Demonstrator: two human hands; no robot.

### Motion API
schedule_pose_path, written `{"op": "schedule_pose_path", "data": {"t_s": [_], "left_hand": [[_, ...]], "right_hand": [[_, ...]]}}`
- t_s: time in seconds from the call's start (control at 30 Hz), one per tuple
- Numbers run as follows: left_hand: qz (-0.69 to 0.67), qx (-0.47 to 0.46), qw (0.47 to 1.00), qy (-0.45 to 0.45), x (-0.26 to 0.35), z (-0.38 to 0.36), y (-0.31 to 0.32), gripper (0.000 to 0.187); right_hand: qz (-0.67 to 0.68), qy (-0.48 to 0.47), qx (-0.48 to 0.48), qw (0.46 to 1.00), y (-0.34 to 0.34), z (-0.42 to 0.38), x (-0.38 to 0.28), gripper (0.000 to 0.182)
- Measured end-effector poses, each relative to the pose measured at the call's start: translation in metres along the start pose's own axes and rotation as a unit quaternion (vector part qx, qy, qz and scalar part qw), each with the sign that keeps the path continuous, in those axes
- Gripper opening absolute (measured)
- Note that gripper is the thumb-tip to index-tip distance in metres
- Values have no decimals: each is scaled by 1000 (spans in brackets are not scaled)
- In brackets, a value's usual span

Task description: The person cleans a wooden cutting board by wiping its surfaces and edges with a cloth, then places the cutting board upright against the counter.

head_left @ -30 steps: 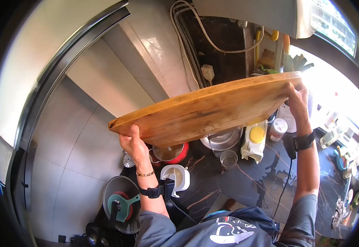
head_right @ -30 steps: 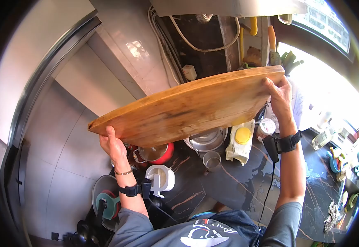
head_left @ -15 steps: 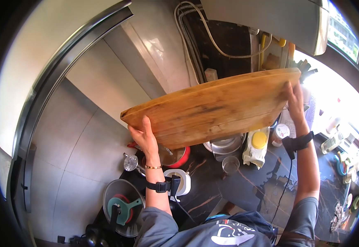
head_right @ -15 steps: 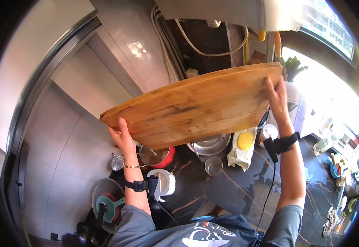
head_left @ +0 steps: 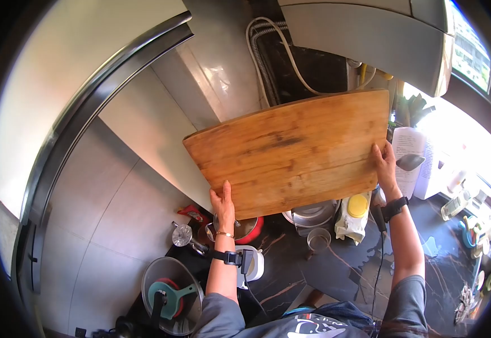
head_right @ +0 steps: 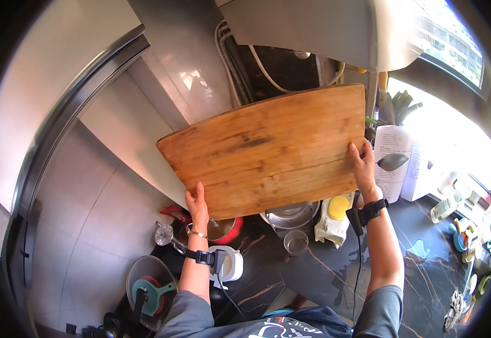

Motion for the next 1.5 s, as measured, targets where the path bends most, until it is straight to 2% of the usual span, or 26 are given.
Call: {"op": "schedule_pose_path", "data": {"t_s": [0.1,0.17,0.2,0.23,0.3,0.37,0.43,0.57,0.67,0.73,0.8,0.93,1.0,1.13,1.23,1.33,1.4,1.5], "left_hand": [[-23,10,1000,-2,2,-4,1,44],[-62,14,998,-3,-8,-2,1,45],[-44,11,999,-1,2,-4,1,44],[-37,11,999,-8,3,-6,1,44],[-67,-4,998,18,8,-9,3,44],[-21,4,1000,13,13,-19,4,46],[7,-12,1000,15,11,-24,10,57],[6,11,1000,25,13,-29,16,61],[-18,-7,1000,14,16,-32,14,63],[-45,-23,999,-1,19,-34,14,63],[3,-28,999,-29,13,-35,11,64],[39,-32,999,-8,18,-38,11,65],[18,-36,999,21,25,-39,13,66],[31,-40,999,9,18,-39,14,66],[28,-45,999,11,17,-40,16,70],[57,-35,998,2,8,-38,11,77],[139,44,987,69,16,-40,0,84],[150,94,982,57,24,-51,-10,89]], "right_hand": [[29,7,-2,1000,3,2,4,43],[0,-28,2,1000,5,5,-1,48],[6,-40,-11,999,6,8,5,57],[5,-31,-13,999,5,8,9,57],[-34,95,20,995,-4,8,33,61],[-62,97,-15,993,-4,17,47,65],[-163,83,34,982,-7,20,33,64],[-140,85,7,986,-5,23,24,69],[-148,44,-24,988,-3,19,25,78],[-172,49,-6,984,-7,15,41,82],[-205,53,16,977,-14,8,49,94],[-233,59,11,971,-12,1,50,102],[-223,53,11,973,-13,3,55,101],[-244,39,11,969,-14,3,58,100],[-213,46,-14,976,-11,-5,47,99],[-242,49,-9,969,-14,-7,39,98],[-265,46,-8,963,-16,-13,27,97],[-278,44,-26,959,-22,-26,17,94]]}}
Point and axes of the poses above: each hand's wrist, its own z-axis towards the middle knuckle, its own y-axis out of the palm, x = y × z, the point moved 7 cm from there along z, towards the middle knuckle, and after that the axes turned 3 degrees about z, right-handed, at the moved point
